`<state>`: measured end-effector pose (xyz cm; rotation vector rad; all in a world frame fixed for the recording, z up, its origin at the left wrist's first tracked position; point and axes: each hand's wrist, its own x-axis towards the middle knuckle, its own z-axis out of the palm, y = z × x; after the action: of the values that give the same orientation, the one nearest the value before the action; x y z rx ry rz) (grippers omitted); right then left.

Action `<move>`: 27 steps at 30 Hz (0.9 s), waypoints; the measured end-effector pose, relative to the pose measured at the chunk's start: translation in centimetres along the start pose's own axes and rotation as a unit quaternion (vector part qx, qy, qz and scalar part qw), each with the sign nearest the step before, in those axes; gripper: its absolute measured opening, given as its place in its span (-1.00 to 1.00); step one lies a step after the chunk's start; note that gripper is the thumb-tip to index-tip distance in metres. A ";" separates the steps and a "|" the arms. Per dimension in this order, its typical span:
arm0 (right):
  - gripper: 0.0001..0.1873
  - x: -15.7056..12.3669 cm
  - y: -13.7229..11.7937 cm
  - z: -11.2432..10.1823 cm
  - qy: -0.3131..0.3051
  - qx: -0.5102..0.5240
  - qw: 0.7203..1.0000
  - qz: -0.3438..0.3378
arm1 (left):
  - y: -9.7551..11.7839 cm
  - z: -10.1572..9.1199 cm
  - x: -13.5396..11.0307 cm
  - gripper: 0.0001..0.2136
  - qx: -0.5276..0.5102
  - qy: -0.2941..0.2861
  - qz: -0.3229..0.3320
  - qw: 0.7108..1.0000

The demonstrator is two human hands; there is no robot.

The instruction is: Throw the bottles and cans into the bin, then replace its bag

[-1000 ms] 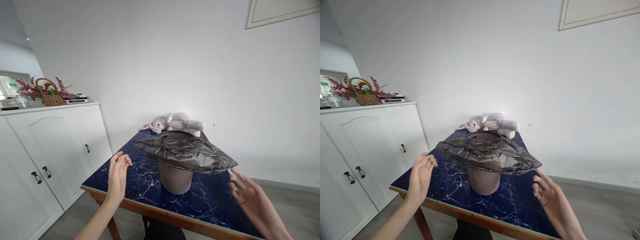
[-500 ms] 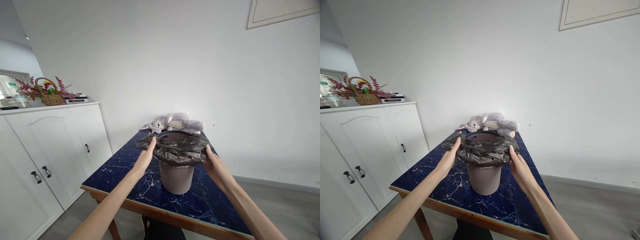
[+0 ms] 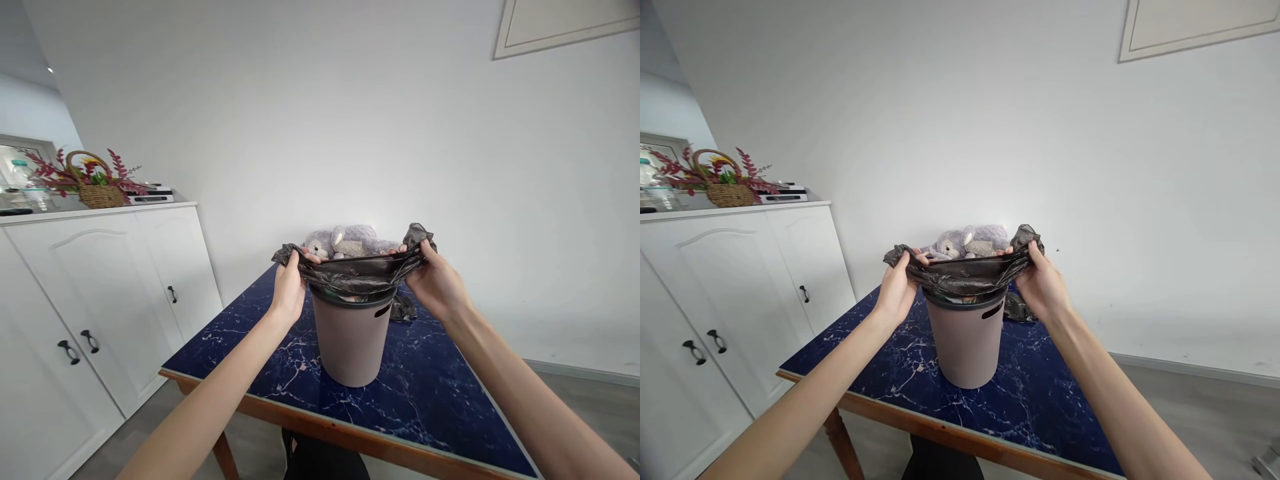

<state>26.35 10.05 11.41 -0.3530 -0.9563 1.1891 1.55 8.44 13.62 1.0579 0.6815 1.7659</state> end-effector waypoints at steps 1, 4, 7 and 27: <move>-0.61 0.3 -0.1 0.1 0.000 0.006 1.000 0.001 | 0.2 0.4 0.2 -0.81 -0.033 -0.006 -0.006 0.999; -0.54 0.8 -0.3 0.7 -0.025 0.011 1.000 0.002 | 0.6 1.1 0.5 -0.75 -0.094 -0.021 -0.032 0.995; -0.44 1.0 -0.5 1.3 -0.043 0.005 0.999 0.009 | 0.8 1.4 0.5 -0.75 -0.105 -0.023 -0.045 0.993; -0.44 0.3 0.6 6.8 -0.191 -0.313 0.930 -0.004 | 0.0 3.7 -0.3 -0.71 0.196 -0.096 0.080 0.973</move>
<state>20.65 8.96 15.06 -0.6340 -1.6811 0.9332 4.89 8.15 15.23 1.5680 0.8644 1.6718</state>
